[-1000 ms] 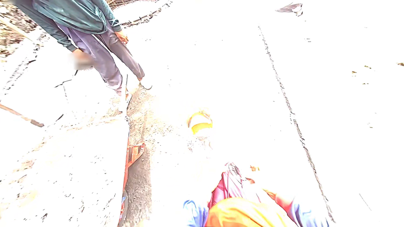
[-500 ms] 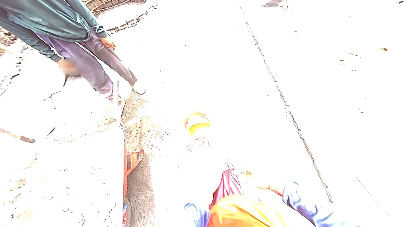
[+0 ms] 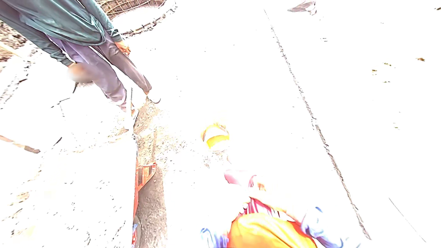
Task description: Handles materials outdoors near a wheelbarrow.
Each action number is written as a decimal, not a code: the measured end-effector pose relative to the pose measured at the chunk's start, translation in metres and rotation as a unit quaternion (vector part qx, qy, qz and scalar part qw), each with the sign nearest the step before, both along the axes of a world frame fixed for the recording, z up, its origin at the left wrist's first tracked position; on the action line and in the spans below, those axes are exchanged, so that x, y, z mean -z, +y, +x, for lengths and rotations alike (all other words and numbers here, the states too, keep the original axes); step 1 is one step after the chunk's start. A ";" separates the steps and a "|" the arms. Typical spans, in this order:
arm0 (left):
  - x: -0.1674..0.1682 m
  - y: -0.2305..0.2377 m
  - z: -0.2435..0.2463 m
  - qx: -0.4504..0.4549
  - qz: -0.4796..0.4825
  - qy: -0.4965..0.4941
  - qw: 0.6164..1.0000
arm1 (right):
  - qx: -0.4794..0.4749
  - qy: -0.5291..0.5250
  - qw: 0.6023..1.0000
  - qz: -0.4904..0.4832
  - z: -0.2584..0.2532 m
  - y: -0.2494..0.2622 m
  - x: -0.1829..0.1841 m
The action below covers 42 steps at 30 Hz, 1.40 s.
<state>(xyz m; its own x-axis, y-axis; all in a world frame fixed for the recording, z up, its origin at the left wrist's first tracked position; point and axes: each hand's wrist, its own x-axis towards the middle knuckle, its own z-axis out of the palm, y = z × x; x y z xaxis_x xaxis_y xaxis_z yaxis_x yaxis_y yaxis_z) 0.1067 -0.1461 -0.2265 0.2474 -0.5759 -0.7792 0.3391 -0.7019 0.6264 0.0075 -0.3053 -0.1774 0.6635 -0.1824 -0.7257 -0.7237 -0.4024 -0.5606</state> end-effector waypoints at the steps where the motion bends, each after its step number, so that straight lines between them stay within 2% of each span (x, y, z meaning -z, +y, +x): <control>1: -0.003 0.000 -0.002 -0.006 0.000 -0.012 1.000 | 0.009 0.011 1.000 0.005 0.001 -0.001 -0.001; 2: -0.011 -0.002 -0.005 -0.018 0.011 -0.031 0.999 | 0.024 0.004 1.000 0.008 -0.003 -0.002 0.003; 4: -0.056 -0.017 -0.003 -0.007 0.107 -0.043 0.993 | 0.072 -0.084 0.994 -0.007 -0.028 -0.007 0.035; 5: -0.059 -0.017 0.000 -0.011 0.122 -0.041 0.992 | 0.083 -0.093 0.992 -0.017 -0.039 -0.012 0.036; 7: -0.017 0.003 0.005 -0.039 0.055 -0.059 0.996 | 0.072 -0.045 0.996 -0.035 -0.051 -0.024 0.010; 9: -0.001 0.010 0.007 -0.050 0.043 -0.034 0.997 | 0.101 -0.030 0.994 -0.043 -0.065 -0.026 0.000; 13: -0.003 0.005 0.005 -0.052 0.046 -0.035 0.997 | 0.195 0.062 0.979 0.011 -0.078 -0.031 -0.004; 17: -0.005 0.004 0.004 -0.003 0.044 -0.073 0.996 | 0.169 0.101 0.979 0.046 -0.085 -0.041 0.000; 21: 0.001 -0.003 0.001 -0.006 0.034 -0.095 0.995 | 0.081 0.039 0.994 0.061 -0.081 -0.046 0.012; 24: -0.005 -0.011 -0.003 0.007 0.056 -0.102 0.993 | 0.090 -0.019 0.995 0.049 -0.065 -0.033 0.025; 26: -0.005 -0.015 -0.005 0.045 0.059 -0.142 0.987 | 0.086 -0.096 0.990 0.062 -0.061 -0.027 0.035; 27: -0.006 -0.016 -0.005 0.078 0.049 -0.169 0.981 | 0.098 -0.100 0.988 0.070 -0.055 -0.021 0.026; 29: -0.016 -0.022 -0.003 0.142 0.021 -0.209 0.967 | 0.177 -0.016 0.980 0.085 -0.035 -0.003 -0.013; 30: -0.022 -0.025 -0.004 0.160 0.008 -0.216 0.963 | 0.126 -0.041 0.987 0.095 -0.047 -0.011 0.003; 31: -0.019 -0.026 -0.008 0.166 -0.002 -0.217 0.962 | 0.069 -0.084 0.990 0.090 -0.067 -0.020 0.035; 32: -0.015 -0.027 -0.010 0.184 0.013 -0.223 0.957 | 0.036 -0.118 0.989 0.082 -0.081 -0.025 0.059; 33: -0.011 -0.029 -0.011 0.201 0.040 -0.229 0.952 | 0.034 -0.132 0.988 0.070 -0.088 -0.022 0.068; 35: -0.010 -0.034 -0.009 0.223 0.093 -0.233 0.942 | 0.054 -0.117 0.990 0.053 -0.081 -0.006 0.042; 36: -0.014 -0.037 -0.004 0.234 0.110 -0.239 0.936 | 0.016 -0.138 0.989 0.048 -0.081 -0.006 0.033; 37: -0.017 -0.037 0.000 0.237 0.111 -0.254 0.931 | -0.034 -0.204 0.977 0.056 -0.086 -0.009 0.036; 38: -0.020 -0.036 0.004 0.231 0.098 -0.269 0.930 | -0.028 -0.195 0.978 0.065 -0.079 -0.002 0.016; 40: -0.022 -0.032 0.010 0.152 0.076 -0.243 0.955 | 0.005 -0.137 0.987 0.086 -0.052 0.014 -0.048; 42: 0.000 -0.026 0.013 0.121 0.060 -0.281 0.950 | -0.027 -0.141 0.987 0.067 -0.034 0.011 -0.102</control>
